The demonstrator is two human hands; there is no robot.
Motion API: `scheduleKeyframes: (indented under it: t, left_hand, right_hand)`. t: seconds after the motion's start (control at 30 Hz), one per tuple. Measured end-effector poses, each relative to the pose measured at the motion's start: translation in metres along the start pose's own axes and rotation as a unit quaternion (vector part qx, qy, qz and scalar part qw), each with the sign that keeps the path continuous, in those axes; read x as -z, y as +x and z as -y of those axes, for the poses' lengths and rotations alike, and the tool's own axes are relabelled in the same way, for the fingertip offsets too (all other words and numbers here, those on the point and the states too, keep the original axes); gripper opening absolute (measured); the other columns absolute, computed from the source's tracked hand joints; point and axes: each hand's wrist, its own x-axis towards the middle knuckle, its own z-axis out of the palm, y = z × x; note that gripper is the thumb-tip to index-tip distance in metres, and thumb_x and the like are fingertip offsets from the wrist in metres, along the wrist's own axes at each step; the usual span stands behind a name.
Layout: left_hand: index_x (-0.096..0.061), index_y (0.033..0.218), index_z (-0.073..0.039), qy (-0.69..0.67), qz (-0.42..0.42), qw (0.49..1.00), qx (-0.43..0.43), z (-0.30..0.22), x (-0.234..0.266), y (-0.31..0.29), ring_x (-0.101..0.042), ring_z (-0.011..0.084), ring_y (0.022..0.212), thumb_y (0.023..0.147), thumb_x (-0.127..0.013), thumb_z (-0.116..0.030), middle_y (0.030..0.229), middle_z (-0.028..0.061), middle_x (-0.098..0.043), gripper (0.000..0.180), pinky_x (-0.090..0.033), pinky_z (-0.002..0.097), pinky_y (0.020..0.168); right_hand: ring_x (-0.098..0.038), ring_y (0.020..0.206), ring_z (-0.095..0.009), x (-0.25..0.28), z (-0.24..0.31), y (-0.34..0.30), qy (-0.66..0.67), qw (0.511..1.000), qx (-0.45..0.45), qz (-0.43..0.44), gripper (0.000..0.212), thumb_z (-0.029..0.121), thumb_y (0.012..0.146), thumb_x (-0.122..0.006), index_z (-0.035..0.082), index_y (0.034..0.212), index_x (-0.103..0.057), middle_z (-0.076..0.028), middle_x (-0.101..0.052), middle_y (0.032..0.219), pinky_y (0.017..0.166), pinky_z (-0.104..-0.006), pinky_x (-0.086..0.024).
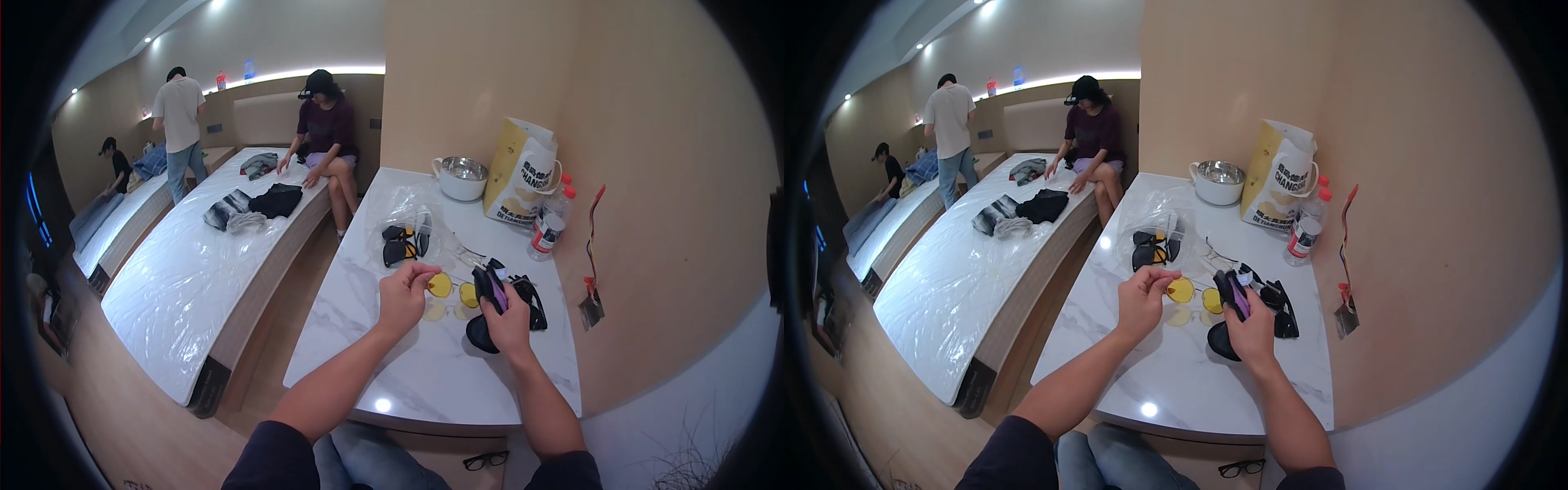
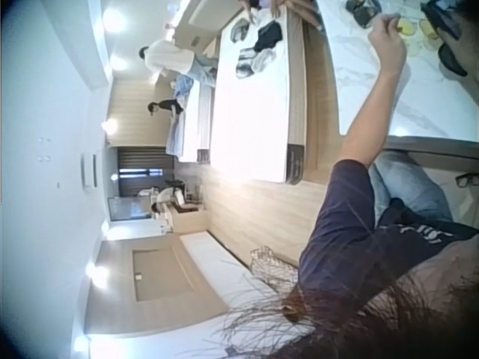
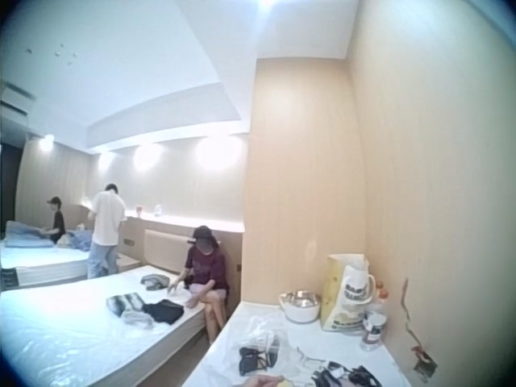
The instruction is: The person cleans sunglasses and glasses by wiping their lenses with a cloth by hand.
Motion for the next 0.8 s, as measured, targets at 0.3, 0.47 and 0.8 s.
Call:
scheduleKeyframes:
  t: [0.3,0.47,0.8]
  left_hand:
    - [-0.066,0.098,0.007,-0.001,-0.020,1.000,-0.011,-0.0006,0.0008,0.0006,-0.071,0.0146,0.091,0.097,-0.055,0.006,0.098,0.0139,-0.075,0.011,-0.057,0.0263,0.082]
    - [-0.066,0.098,0.007,-0.004,-0.023,1.000,-0.012,0.0018,-0.0013,0.0012,-0.071,0.0143,0.090,0.097,-0.056,0.006,0.099,0.0139,-0.076,0.011,-0.057,0.0264,0.081]
    - [-0.063,0.099,0.008,-0.052,0.008,0.998,-0.025,-0.0015,-0.0028,0.0007,-0.071,0.0193,0.099,0.097,-0.052,0.009,0.104,0.0173,-0.074,0.011,-0.057,0.0291,0.088]
  right_hand:
    - [-0.071,0.083,-0.033,-0.0038,0.0053,-0.0043,-0.054,0.998,0.029,0.006,0.038,0.014,0.082,-0.073,-0.001,0.116,-0.066,-0.022,-0.071,0.095,0.078,-0.0379,-0.054]
    - [-0.070,0.083,-0.033,0.0007,0.0025,-0.0025,-0.036,0.997,0.047,0.050,0.039,0.014,0.082,-0.073,-0.002,0.117,-0.066,-0.021,-0.071,0.094,0.078,-0.0382,-0.054]
    - [-0.069,0.079,-0.028,0.0002,0.0045,-0.0051,-0.062,0.986,0.148,0.041,0.035,0.010,0.079,-0.075,-0.003,0.110,-0.068,-0.019,-0.070,0.091,0.075,-0.0334,-0.053]
